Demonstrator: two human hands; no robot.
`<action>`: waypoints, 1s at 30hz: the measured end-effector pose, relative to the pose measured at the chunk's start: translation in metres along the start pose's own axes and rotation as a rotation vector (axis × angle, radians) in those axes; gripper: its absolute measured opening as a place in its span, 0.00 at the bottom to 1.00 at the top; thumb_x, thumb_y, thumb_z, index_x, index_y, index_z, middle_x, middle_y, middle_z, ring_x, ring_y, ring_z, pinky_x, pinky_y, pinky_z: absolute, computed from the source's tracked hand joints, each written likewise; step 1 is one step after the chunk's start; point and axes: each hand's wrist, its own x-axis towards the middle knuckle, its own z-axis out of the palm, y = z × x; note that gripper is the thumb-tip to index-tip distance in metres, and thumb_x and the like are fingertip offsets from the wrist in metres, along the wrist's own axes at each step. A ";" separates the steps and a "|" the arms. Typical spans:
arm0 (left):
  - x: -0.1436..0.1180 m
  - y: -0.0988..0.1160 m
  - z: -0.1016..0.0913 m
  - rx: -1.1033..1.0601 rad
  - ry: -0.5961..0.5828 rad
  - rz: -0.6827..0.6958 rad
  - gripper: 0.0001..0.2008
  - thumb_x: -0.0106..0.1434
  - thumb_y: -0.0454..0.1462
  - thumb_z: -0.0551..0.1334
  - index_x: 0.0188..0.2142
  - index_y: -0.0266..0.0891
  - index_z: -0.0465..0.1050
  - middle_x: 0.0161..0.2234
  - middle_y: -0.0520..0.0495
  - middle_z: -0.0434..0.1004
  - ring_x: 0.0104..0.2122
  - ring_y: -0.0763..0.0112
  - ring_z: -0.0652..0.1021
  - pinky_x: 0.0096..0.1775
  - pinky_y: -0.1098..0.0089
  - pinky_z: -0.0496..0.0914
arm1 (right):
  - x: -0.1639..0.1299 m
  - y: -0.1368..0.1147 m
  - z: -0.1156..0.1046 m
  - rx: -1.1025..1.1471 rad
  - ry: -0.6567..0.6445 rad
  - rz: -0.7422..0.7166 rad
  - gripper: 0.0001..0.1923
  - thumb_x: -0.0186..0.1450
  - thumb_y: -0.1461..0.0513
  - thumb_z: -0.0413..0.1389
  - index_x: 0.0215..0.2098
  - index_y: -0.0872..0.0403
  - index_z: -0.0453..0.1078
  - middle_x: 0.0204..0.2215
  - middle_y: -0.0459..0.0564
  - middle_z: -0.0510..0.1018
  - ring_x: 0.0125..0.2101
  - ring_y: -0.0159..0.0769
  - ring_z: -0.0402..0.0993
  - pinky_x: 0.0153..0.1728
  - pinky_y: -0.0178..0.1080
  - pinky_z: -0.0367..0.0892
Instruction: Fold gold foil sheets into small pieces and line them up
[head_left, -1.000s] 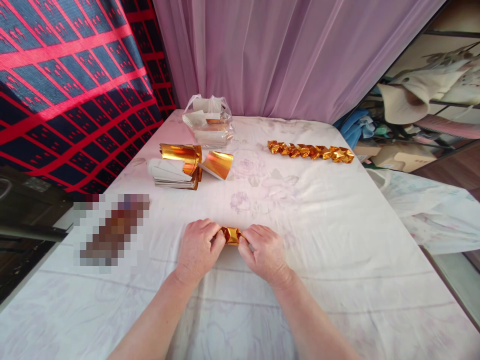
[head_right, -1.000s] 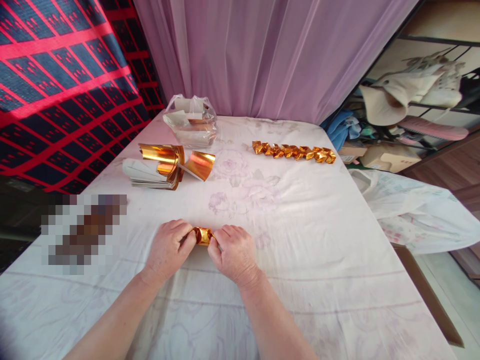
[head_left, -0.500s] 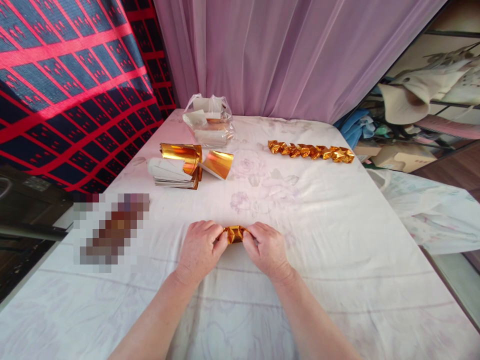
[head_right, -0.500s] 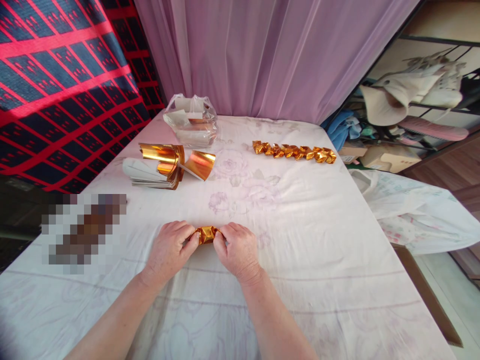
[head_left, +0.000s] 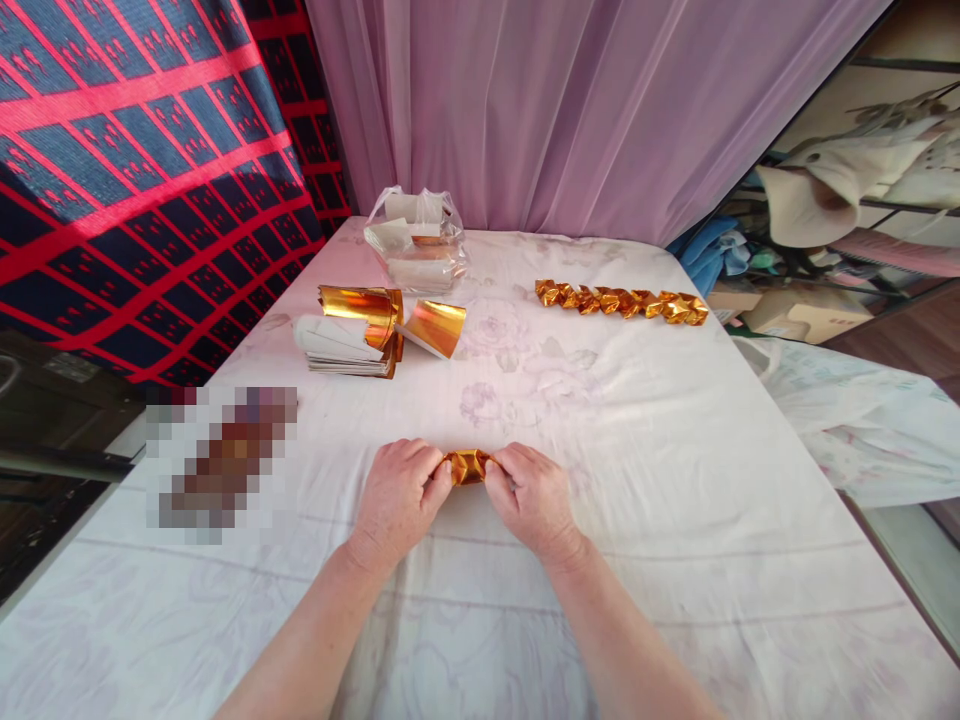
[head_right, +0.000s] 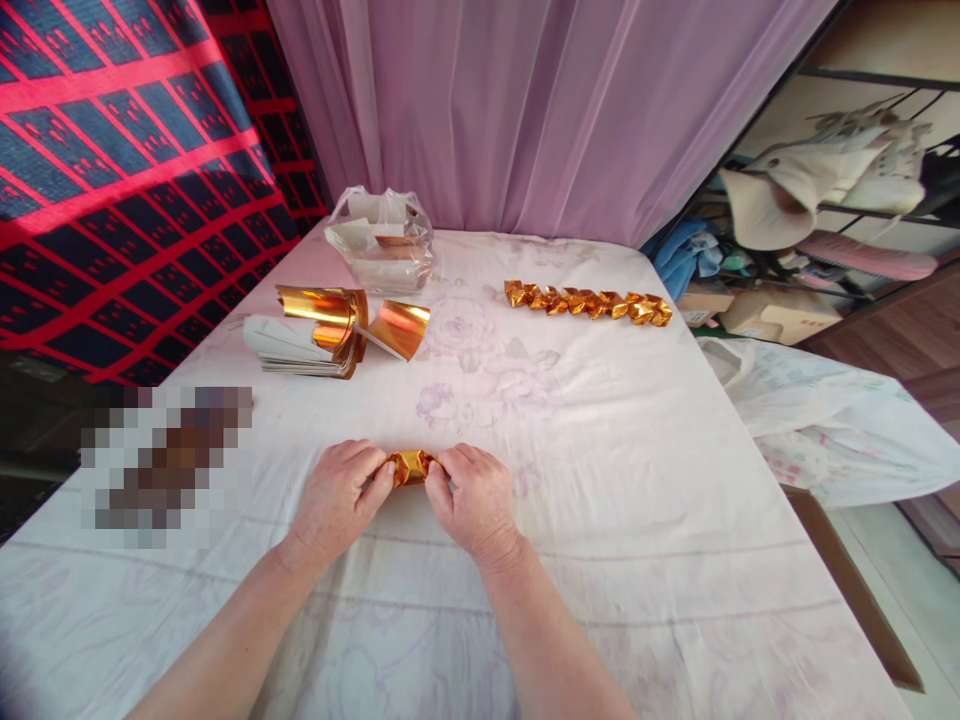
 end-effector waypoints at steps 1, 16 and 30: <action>0.000 0.000 0.000 -0.004 -0.006 -0.002 0.15 0.68 0.37 0.50 0.25 0.42 0.64 0.25 0.50 0.70 0.29 0.66 0.71 0.35 0.63 0.63 | 0.000 0.000 0.000 -0.004 0.002 0.008 0.15 0.67 0.65 0.48 0.22 0.52 0.64 0.19 0.44 0.68 0.22 0.30 0.64 0.27 0.35 0.55; -0.003 0.001 0.001 0.092 -0.004 0.041 0.14 0.67 0.36 0.51 0.26 0.41 0.68 0.27 0.48 0.72 0.30 0.64 0.71 0.37 0.61 0.63 | 0.000 0.003 -0.001 -0.035 -0.066 0.000 0.14 0.68 0.64 0.48 0.25 0.53 0.68 0.22 0.46 0.72 0.26 0.31 0.68 0.30 0.35 0.57; -0.002 0.001 0.003 0.168 0.048 0.035 0.12 0.70 0.39 0.53 0.33 0.41 0.72 0.32 0.47 0.76 0.34 0.61 0.74 0.38 0.61 0.63 | -0.001 0.004 0.003 -0.124 -0.016 -0.007 0.12 0.69 0.64 0.50 0.32 0.52 0.74 0.27 0.48 0.78 0.29 0.34 0.72 0.32 0.36 0.60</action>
